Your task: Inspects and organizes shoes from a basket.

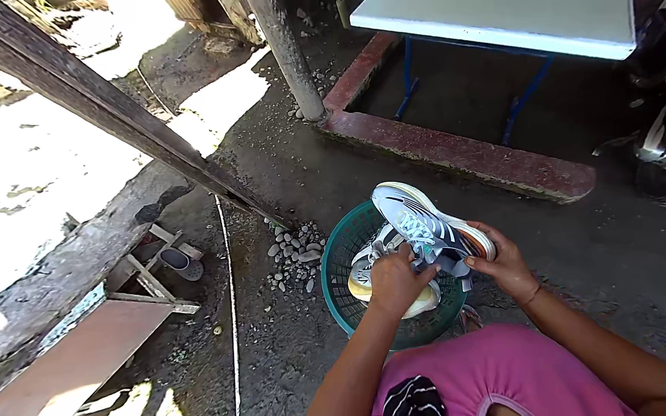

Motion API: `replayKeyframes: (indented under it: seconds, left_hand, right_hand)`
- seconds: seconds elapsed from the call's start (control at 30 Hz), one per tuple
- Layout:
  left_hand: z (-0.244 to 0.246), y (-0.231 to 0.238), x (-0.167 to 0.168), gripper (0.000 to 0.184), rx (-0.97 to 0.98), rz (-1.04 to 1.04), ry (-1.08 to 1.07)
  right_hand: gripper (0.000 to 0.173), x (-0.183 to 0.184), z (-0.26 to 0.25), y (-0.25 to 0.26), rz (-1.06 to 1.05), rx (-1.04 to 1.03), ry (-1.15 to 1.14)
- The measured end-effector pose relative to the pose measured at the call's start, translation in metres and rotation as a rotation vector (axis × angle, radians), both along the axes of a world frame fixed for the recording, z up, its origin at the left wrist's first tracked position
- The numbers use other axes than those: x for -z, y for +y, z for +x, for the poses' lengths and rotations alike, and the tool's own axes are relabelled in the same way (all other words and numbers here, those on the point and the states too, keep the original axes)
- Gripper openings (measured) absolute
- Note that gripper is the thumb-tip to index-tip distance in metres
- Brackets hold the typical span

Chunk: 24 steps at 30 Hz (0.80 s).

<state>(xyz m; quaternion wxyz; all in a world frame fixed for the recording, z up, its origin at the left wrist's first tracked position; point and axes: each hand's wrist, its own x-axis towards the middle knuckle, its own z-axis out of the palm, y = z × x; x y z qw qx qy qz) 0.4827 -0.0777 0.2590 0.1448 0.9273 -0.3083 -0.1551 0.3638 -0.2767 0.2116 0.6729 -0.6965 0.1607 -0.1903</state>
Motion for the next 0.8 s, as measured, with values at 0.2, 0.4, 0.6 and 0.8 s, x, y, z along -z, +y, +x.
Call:
replayKeyframes:
  seconds: [0.2,0.4,0.6,0.8]
  left_hand:
    - [-0.017,-0.034,-0.008,0.048,0.051,-0.008,-0.11]
    - [-0.024,-0.039,-0.028,0.036,-0.014,-0.128,-0.02]
    - [-0.082,-0.068,-0.041,0.024,0.097,-0.374,-0.191]
    - [-0.157,-0.127,-0.083,0.023,0.183,-0.511,-0.137]
  right_hand:
    - [0.08,-0.019,-0.021,0.0,-0.197,0.13,0.034]
    - [0.081,-0.032,-0.066,-0.043,-0.255,0.155,0.037]
    - [0.081,-0.037,-0.137,-0.106,-0.263,0.073,-0.045]
    - [0.081,-0.037,-0.216,-0.166,0.003,-0.035,-0.2]
